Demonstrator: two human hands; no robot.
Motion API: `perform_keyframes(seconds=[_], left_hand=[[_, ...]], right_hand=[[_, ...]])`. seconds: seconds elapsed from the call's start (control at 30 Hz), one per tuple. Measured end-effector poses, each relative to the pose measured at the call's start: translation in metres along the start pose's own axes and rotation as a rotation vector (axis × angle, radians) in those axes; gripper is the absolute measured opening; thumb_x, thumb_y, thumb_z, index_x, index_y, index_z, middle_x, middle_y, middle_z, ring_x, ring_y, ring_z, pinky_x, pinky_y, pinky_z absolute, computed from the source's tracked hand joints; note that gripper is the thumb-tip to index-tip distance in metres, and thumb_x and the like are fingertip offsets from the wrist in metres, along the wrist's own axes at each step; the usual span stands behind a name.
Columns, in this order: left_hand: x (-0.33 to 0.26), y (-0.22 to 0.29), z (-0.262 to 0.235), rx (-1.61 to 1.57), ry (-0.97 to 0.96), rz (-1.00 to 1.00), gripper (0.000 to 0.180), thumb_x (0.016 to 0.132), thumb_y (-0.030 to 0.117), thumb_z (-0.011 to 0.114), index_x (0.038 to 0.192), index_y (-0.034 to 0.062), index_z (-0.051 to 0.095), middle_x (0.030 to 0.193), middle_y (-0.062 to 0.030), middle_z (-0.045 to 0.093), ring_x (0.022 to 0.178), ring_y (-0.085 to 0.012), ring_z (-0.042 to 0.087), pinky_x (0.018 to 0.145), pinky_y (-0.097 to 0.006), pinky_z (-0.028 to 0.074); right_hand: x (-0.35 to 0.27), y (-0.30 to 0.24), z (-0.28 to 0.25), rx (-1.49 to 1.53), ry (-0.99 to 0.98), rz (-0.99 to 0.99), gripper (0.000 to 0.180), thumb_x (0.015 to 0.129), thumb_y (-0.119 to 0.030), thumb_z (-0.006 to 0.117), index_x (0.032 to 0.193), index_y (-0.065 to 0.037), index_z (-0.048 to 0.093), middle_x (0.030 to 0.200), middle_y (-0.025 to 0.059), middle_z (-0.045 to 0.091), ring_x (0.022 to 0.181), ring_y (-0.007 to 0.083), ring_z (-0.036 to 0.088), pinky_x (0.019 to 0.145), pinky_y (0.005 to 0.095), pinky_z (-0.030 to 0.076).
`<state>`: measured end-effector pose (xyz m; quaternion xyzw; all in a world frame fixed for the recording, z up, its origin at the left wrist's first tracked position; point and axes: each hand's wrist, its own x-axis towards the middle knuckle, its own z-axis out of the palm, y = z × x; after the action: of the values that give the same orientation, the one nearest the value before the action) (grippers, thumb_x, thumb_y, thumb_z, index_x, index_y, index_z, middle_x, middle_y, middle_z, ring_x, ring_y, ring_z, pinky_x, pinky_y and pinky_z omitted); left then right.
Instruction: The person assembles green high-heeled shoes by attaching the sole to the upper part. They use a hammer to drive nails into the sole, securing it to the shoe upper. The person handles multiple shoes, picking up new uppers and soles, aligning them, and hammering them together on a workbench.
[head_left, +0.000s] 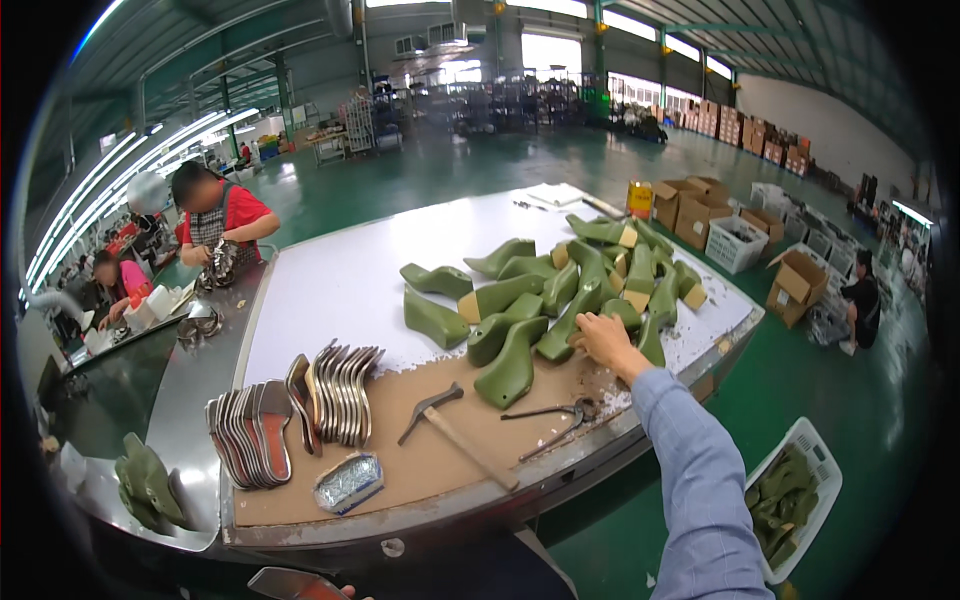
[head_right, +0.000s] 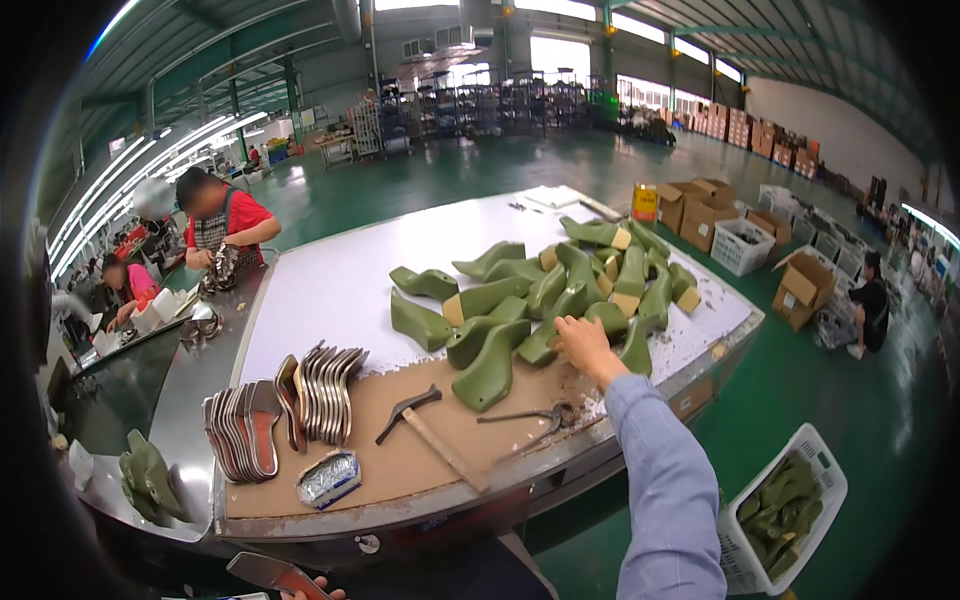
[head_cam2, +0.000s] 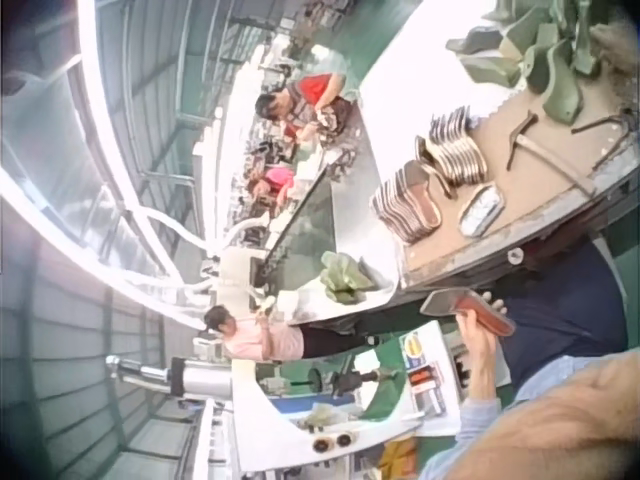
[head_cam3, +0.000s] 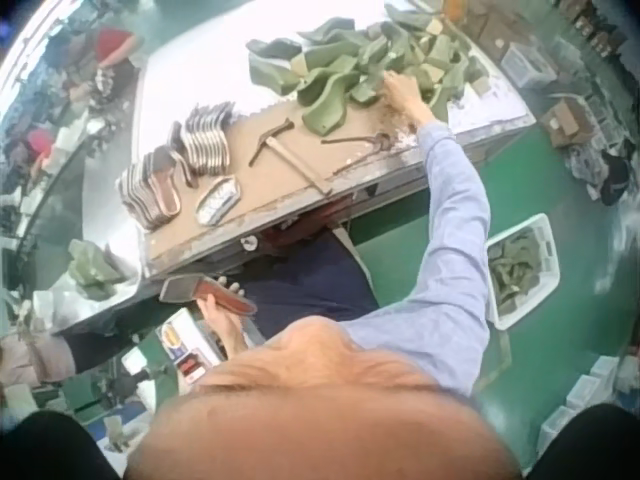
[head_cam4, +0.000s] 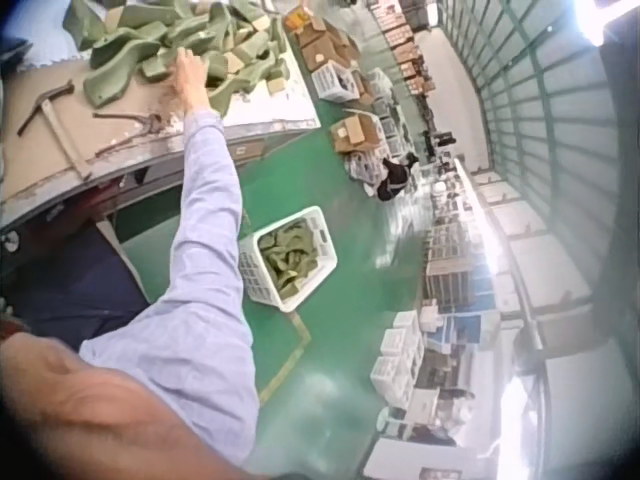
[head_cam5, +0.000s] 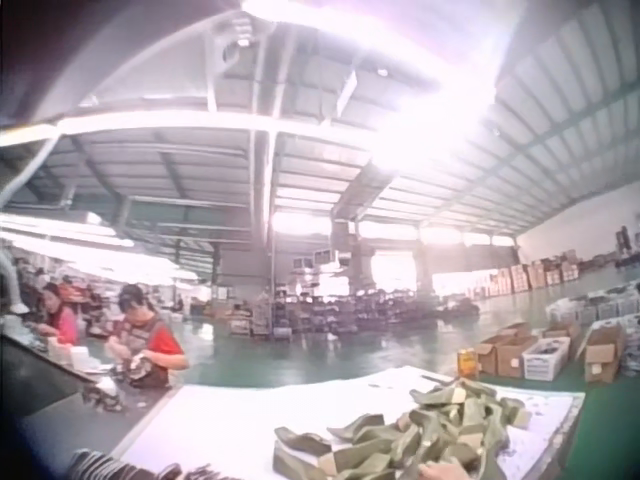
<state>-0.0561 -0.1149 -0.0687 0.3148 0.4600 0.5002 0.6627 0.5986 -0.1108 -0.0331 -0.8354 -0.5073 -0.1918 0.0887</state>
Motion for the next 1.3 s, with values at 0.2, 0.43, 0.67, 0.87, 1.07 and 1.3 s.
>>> perform_keyframes(seconds=[0.2,0.43,0.67,0.87,1.07,1.3], left_hand=[[0.05,-0.016,0.057,0.382,-0.314,0.394,0.057,0.104,0.024,0.05,0.155,0.0187,0.024,0.137,-0.022,0.054,0.113,-0.0388,0.06,0.097,-0.055,0.047],[0.016,0.01,0.208,0.773,-0.183,1.287,0.095,0.074,0.04,0.085,0.144,0.0049,0.032,0.135,-0.0254,0.045,0.123,-0.0418,0.048,0.105,-0.054,0.037],[0.069,-0.029,0.105,-0.006,-0.194,0.848,0.072,0.096,0.053,0.055,0.14,0.0009,0.033,0.124,-0.0142,0.051,0.108,-0.0251,0.056,0.087,-0.041,0.052],[0.015,0.009,0.097,-0.627,-0.259,0.165,0.071,0.09,0.065,0.047,0.117,0.0001,0.054,0.101,-0.0136,0.06,0.075,-0.0238,0.061,0.066,-0.036,0.053],[0.012,-0.01,0.088,-0.517,-0.452,0.298,0.071,0.093,0.058,0.041,0.135,0.0019,0.051,0.125,-0.0213,0.059,0.087,-0.0283,0.066,0.073,-0.039,0.056],[0.02,-0.015,0.078,-0.603,-0.637,0.185,0.072,0.096,0.052,0.047,0.15,0.0051,0.038,0.149,-0.0269,0.044,0.116,-0.0414,0.058,0.095,-0.051,0.052]], right_hand=[[-0.022,-0.061,-0.115,0.728,0.609,0.389,0.027,0.09,-0.021,0.075,0.095,-0.003,0.056,0.078,0.0088,0.063,0.072,0.0201,0.062,0.063,0.034,0.047],[-0.134,-0.256,-0.21,1.576,0.449,0.198,0.026,0.096,-0.023,0.073,0.099,-0.003,0.056,0.078,0.0001,0.059,0.069,0.005,0.053,0.058,0.0237,0.045],[-0.186,-0.358,-0.206,1.544,0.235,-0.515,0.04,0.097,-0.029,0.068,0.125,-0.001,0.059,0.109,0.0177,0.066,0.101,0.0328,0.067,0.091,0.0386,0.052],[-0.227,-0.344,-0.123,1.932,-0.967,-0.031,0.07,0.101,-0.05,0.056,0.152,-0.01,0.03,0.14,0.0127,0.049,0.128,0.0261,0.052,0.1,0.0415,0.05],[-0.263,-0.346,-0.108,2.079,-1.229,-0.097,0.076,0.098,-0.054,0.059,0.151,-0.009,0.029,0.136,0.0105,0.045,0.126,0.0194,0.048,0.097,0.0375,0.049],[-0.26,-0.339,-0.123,1.761,-0.827,-0.196,0.068,0.095,-0.039,0.07,0.143,-0.003,0.038,0.134,0.0123,0.048,0.127,0.0193,0.045,0.107,0.0359,0.039]])
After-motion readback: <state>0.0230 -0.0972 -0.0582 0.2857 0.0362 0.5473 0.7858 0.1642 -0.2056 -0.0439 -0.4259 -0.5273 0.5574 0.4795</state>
